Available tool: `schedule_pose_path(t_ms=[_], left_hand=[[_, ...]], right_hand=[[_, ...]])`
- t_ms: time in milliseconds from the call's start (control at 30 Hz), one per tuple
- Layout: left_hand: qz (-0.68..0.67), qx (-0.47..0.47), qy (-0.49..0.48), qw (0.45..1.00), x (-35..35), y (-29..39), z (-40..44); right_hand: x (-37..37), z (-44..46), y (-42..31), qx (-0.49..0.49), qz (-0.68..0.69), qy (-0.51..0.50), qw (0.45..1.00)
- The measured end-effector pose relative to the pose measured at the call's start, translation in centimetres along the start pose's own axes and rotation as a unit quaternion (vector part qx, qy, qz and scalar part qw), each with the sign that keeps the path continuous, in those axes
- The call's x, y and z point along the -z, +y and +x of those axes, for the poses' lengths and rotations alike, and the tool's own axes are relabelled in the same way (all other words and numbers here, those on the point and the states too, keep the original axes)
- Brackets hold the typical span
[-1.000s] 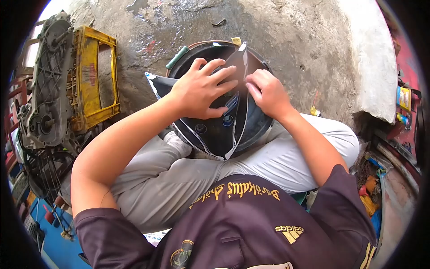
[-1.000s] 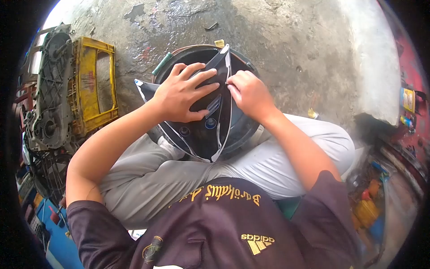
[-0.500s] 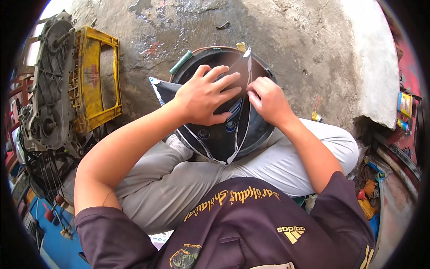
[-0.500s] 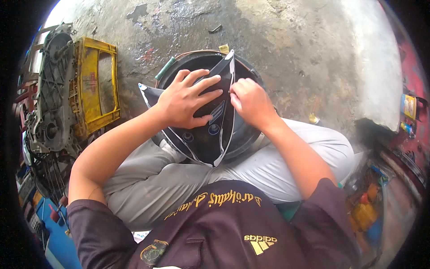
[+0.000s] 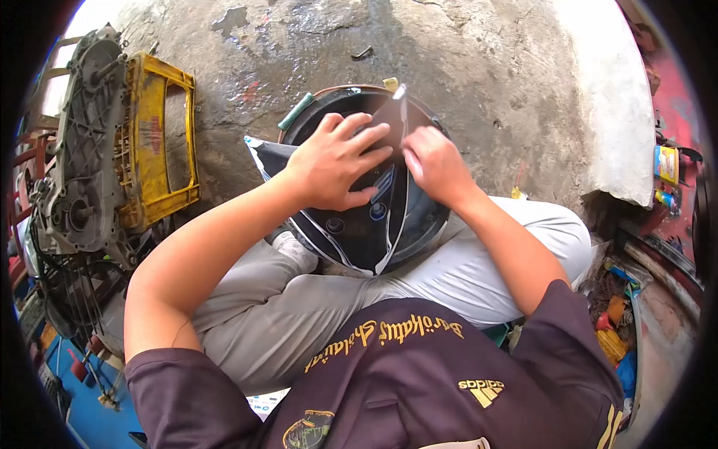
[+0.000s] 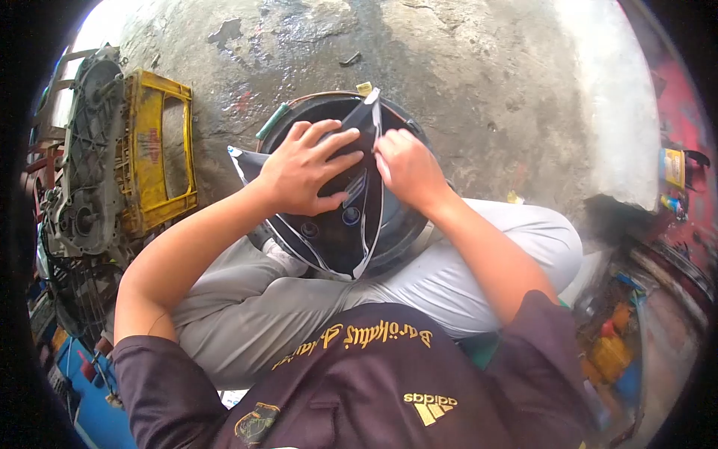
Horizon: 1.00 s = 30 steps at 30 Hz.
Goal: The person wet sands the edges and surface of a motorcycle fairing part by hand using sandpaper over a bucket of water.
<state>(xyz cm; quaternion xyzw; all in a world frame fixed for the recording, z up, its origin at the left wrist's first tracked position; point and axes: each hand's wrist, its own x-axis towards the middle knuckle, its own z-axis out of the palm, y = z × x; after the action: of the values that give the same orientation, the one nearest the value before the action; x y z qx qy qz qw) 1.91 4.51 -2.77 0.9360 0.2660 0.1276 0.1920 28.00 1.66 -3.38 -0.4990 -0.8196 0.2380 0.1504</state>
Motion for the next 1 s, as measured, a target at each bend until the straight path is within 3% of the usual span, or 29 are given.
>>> schedule_pose_path(t_ms=[100, 200, 367, 467, 600, 667, 767, 933, 1000], left_hand=[[0.005, -0.004, 0.009, 1.000, -0.1, 0.0, 0.1], [0.011, -0.018, 0.018, 1.000, 0.0, 0.1, 0.1], [0.012, -0.016, 0.022, 1.000, -0.2, 0.1, -0.1], [0.014, -0.014, 0.022, 1.000, -0.1, 0.1, -0.1], [-0.003, -0.002, 0.001, 1.000, 0.1, 0.1, 0.1], [0.002, -0.009, 0.004, 1.000, 0.0, 0.1, 0.1], [0.006, -0.013, 0.002, 1.000, 0.1, -0.2, 0.2], [0.005, -0.003, -0.023, 1.000, 0.3, 0.3, 0.4], [0.013, -0.005, -0.014, 1.000, 0.4, 0.4, 0.4]], right_hand=[[0.0, 2.1, 1.5, -0.041, -0.004, 0.063, 0.997], [0.0, 2.2, 1.6, -0.049, -0.008, 0.065, 0.997], [-0.3, -1.0, -0.5, 0.034, -0.006, 0.001, 0.999], [-0.1, -0.2, -0.4, 0.006, -0.034, -0.001, 0.999], [0.0, 2.8, 1.9, -0.011, -0.012, 0.077, 0.997], [0.0, 2.4, 1.7, -0.028, -0.006, 0.081, 0.996], [-0.2, 0.6, 1.1, 0.024, -0.020, -0.015, 0.999], [0.1, -0.1, 0.4, 0.004, -0.003, -0.015, 1.000], [0.1, 2.1, 2.2, -0.014, -0.051, 0.037, 0.998]])
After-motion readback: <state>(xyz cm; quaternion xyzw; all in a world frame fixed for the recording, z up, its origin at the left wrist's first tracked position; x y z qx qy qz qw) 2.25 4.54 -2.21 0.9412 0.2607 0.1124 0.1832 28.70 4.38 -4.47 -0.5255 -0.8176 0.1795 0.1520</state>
